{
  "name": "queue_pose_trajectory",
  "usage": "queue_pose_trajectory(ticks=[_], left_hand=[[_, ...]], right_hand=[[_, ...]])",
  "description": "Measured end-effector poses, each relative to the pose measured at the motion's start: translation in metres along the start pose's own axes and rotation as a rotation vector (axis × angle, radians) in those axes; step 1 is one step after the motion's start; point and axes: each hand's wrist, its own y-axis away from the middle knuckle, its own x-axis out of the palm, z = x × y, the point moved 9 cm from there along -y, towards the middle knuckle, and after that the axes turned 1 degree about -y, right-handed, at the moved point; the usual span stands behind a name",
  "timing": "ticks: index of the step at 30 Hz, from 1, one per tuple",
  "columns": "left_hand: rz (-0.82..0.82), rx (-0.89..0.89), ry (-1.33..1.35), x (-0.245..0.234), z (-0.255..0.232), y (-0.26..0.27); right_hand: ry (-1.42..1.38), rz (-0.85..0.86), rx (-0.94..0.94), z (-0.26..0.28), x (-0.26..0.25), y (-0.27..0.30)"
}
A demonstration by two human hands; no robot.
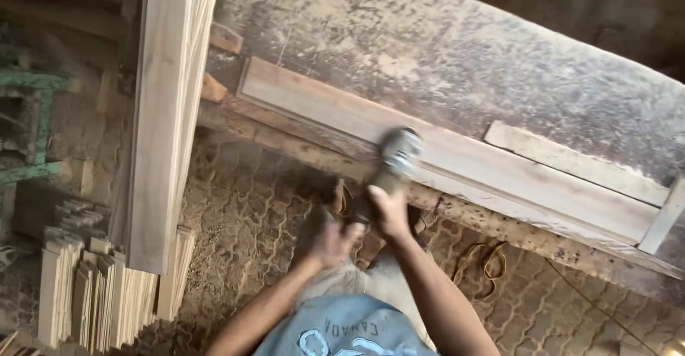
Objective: Applying glue and sanding wood pieces using manual and power tools in a workshop.
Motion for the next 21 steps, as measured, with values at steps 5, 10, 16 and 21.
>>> queue_pose_trajectory(ticks=[5, 10, 16, 21], left_hand=[[-0.441, -0.095, 0.481, -0.168, 0.041, 0.042], [-0.568, -0.157, 0.388, -0.225, 0.031, 0.054], [-0.409, -0.101, 0.495, -0.140, 0.008, 0.031], [-0.339, -0.101, 0.351, 0.014, -0.071, 0.048]], right_hand=[[-0.410, 0.606, -0.333, 0.096, 0.225, 0.031], [-0.312, 0.658, -0.184, 0.114, 0.318, 0.023], [-0.059, 0.576, -0.217, 0.093, 0.211, -0.006], [-0.214, 0.485, -0.257, 0.055, 0.004, 0.010]])
